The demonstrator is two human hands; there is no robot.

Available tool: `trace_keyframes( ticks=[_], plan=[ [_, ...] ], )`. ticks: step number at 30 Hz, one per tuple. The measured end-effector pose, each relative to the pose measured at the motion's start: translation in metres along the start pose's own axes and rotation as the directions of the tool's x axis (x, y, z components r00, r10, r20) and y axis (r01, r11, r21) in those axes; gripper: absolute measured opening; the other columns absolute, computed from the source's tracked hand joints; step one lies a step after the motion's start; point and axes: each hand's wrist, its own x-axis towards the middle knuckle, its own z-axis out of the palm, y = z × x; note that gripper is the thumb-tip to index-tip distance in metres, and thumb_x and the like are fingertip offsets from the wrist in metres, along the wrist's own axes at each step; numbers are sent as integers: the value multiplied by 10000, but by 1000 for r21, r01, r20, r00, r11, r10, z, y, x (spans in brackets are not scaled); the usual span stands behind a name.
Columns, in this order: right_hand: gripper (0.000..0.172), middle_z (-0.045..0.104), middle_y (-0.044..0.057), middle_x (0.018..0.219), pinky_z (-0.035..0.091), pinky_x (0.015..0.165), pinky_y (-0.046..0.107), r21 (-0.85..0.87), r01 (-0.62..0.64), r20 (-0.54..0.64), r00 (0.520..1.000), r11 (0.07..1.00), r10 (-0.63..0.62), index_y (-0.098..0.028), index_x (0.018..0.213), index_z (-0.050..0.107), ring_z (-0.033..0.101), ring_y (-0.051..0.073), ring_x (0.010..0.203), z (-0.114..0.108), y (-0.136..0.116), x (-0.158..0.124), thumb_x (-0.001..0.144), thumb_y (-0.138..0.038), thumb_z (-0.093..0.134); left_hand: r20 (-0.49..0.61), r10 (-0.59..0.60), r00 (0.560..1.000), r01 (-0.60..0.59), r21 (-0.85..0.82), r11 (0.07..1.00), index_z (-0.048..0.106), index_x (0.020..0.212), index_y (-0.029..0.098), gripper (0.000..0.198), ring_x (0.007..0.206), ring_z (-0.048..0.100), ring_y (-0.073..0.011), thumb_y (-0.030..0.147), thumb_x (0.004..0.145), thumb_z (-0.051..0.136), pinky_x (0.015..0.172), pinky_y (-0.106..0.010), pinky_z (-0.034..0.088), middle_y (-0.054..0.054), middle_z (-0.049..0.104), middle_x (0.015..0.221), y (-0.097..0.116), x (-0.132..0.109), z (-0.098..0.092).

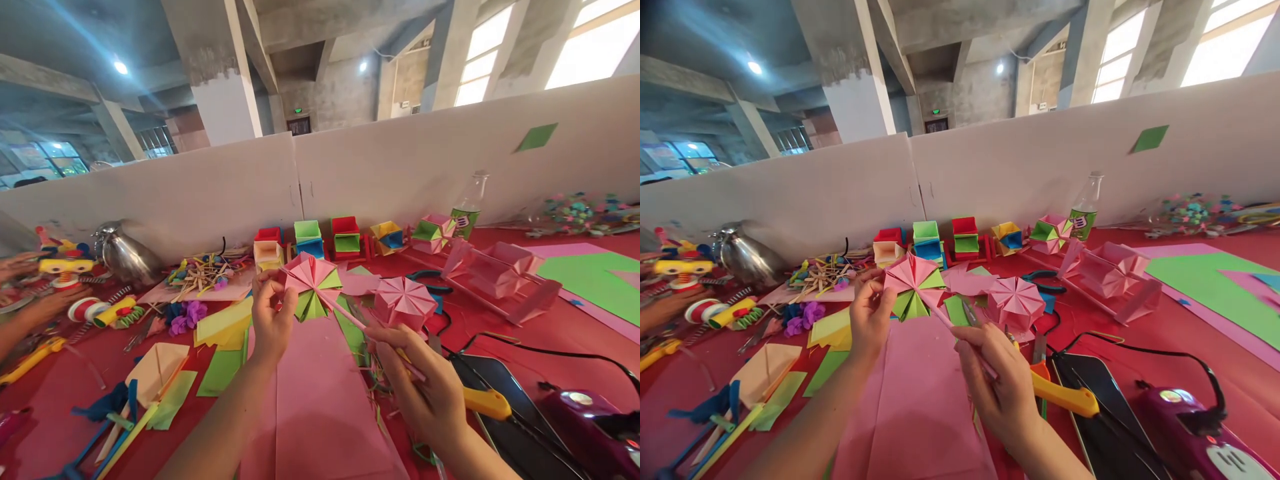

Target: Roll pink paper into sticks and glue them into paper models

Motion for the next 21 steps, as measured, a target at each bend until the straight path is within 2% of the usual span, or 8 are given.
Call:
trace_keyframes(
  ticks=[3,6,9,13,15,17,21],
  plan=[
    [219,556,7,681,420,555,255,-42,130,13,991,991,-130,-199,995,543,523,124,589,1,-3,1,826,-90,459,-5,59,998,-59,-21,998,449,621,171,202,818,488,-129,238,789,538,579,-194,405,-60,466,989,-1,-2,0],
    [266,563,25,695,425,554,260,-59,249,17,968,967,-249,-175,1020,544,512,132,604,2,-6,3,796,-50,475,-21,165,986,-164,57,985,453,636,177,182,887,479,-153,207,790,545,616,-212,415,-64,464,971,-2,-4,-2],
    [265,567,39,691,429,548,266,-82,293,42,956,953,-290,-149,1019,542,504,138,607,1,-7,4,790,-33,475,3,271,963,-268,143,953,443,642,183,181,930,467,-170,183,790,547,671,-242,425,-69,463,964,-1,-6,-4],
    [267,607,66,735,448,585,293,-132,377,137,923,917,-360,-121,1028,534,527,158,660,-2,-6,3,777,-36,504,23,309,951,-307,191,932,423,643,188,192,919,475,-164,159,797,534,671,-244,425,-67,468,956,0,-7,-4],
    [272,622,70,760,456,605,301,-145,397,175,912,906,-371,-120,1031,533,535,162,679,-2,-7,3,770,-40,518,12,321,947,-317,205,926,425,646,187,188,911,482,-160,150,799,529,663,-238,424,-65,472,951,0,-7,-3],
    [253,619,65,744,454,591,291,-132,381,165,919,915,-359,-121,1014,539,530,155,662,-3,-7,4,776,-39,507,3,359,933,-350,232,908,431,645,184,187,891,494,-155,143,796,532,653,-233,424,-63,477,943,-1,-7,-4],
    [211,588,43,671,441,548,259,-101,324,122,942,941,-312,-130,968,562,511,135,601,-4,-10,9,793,-49,477,71,509,858,-501,331,800,464,650,176,169,805,527,-136,153,762,588,608,-221,426,-65,494,961,-4,-8,-7]
  ],
)
